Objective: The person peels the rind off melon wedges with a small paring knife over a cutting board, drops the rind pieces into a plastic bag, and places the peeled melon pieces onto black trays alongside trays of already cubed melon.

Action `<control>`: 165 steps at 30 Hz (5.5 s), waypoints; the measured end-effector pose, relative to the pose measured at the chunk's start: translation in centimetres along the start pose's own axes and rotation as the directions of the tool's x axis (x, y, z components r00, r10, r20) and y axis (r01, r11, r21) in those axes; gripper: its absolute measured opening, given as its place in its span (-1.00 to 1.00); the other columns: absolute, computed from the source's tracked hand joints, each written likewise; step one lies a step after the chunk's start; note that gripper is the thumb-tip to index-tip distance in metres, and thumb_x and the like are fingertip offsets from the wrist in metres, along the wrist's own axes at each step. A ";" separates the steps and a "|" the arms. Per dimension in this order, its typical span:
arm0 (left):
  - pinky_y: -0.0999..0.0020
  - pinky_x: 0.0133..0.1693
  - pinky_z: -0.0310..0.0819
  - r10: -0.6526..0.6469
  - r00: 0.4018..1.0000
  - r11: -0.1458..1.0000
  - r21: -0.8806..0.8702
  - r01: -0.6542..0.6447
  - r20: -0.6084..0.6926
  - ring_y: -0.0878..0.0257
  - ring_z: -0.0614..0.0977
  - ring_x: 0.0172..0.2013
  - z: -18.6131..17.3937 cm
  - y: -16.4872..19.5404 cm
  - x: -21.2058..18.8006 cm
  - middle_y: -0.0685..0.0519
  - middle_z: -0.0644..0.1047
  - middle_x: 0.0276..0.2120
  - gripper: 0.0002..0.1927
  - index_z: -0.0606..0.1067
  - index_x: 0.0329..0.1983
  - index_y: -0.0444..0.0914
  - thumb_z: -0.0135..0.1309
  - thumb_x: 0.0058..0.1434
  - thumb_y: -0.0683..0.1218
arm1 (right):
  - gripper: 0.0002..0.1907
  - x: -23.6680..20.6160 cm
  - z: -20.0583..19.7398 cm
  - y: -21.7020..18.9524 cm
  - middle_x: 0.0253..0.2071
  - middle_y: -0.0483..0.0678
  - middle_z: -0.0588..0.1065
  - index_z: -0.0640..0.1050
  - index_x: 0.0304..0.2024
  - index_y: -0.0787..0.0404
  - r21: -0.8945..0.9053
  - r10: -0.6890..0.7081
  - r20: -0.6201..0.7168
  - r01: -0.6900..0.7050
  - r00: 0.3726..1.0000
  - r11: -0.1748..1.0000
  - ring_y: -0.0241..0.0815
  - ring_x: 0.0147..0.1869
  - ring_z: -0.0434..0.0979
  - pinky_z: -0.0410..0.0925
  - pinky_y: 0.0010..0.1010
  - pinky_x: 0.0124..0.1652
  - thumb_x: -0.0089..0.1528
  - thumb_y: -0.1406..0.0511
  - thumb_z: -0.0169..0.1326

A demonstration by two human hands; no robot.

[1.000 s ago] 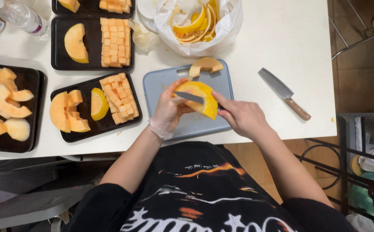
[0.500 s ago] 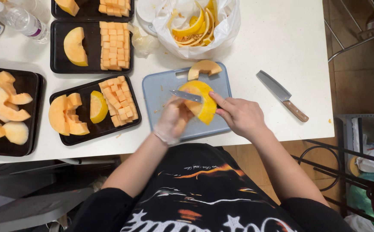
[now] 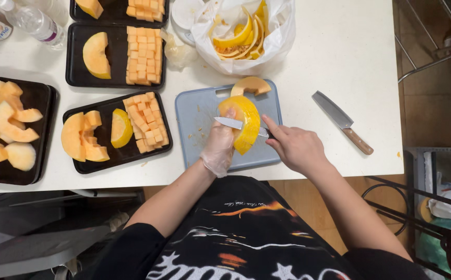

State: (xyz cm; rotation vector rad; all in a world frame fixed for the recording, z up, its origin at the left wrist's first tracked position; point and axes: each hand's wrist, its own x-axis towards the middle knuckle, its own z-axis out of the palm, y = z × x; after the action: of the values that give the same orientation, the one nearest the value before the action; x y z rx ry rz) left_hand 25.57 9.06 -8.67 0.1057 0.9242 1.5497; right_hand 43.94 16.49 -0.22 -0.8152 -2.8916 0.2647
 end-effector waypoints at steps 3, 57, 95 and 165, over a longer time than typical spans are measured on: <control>0.31 -0.11 0.60 -0.009 0.999 0.999 0.048 0.007 0.040 0.24 0.63 -0.12 0.1 -0.4 -0.4 -0.03 0.56 -0.07 -0.60 0.43 0.14 -0.37 -0.06 0.46 0.04 | -0.37 0.5 -0.1 0.3 -0.36 -0.08 0.54 0.31 0.43 0.02 0.006 0.027 0.058 -0.027 0.998 1.000 -0.02 -0.34 0.57 0.40 -0.17 -0.40 0.33 0.07 0.02; 0.40 -0.05 0.55 -0.061 0.995 0.993 0.106 0.052 0.077 0.31 0.64 -0.09 -1.7 -0.3 -0.6 0.01 0.60 -0.05 -0.68 0.50 0.12 -0.35 -0.01 0.42 -0.06 | -0.40 0.4 -0.5 0.2 -0.38 -0.12 0.51 0.35 0.42 -0.07 0.005 0.090 0.064 -0.091 0.994 0.996 -0.08 -0.35 0.55 0.40 -0.21 -0.44 0.32 0.09 0.03; 0.50 -0.12 0.54 -0.279 0.885 0.910 0.396 0.121 0.373 0.39 0.64 -0.19 -2.8 4.9 0.1 0.03 0.64 -0.16 -0.68 0.58 0.04 -0.44 0.16 0.32 -0.12 | -0.35 2.5 -2.5 2.4 -0.16 0.06 0.60 0.20 0.46 -0.02 0.328 -0.023 0.278 -0.073 0.960 0.942 0.20 -0.21 0.58 0.43 -0.07 -0.21 0.31 0.18 -0.02; 0.05 -0.06 0.49 0.123 0.981 -0.334 0.937 -0.103 0.152 -0.03 0.63 -0.11 -11.1 -1.4 3.4 -0.07 0.61 -0.18 -0.72 0.58 -0.14 -0.20 0.20 0.10 -0.01 | -0.69 -2.2 16.1 0.9 -0.36 -0.16 0.52 0.52 0.08 0.19 0.782 0.589 0.572 -0.595 0.571 -0.182 -0.51 -0.65 0.13 0.01 -0.56 -0.65 0.30 0.26 0.11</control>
State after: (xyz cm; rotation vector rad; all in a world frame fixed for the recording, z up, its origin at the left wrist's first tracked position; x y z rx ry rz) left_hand 19.68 6.50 -18.47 1.5322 2.1150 0.3375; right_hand 43.62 13.95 -16.30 -1.6455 -1.2363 1.9204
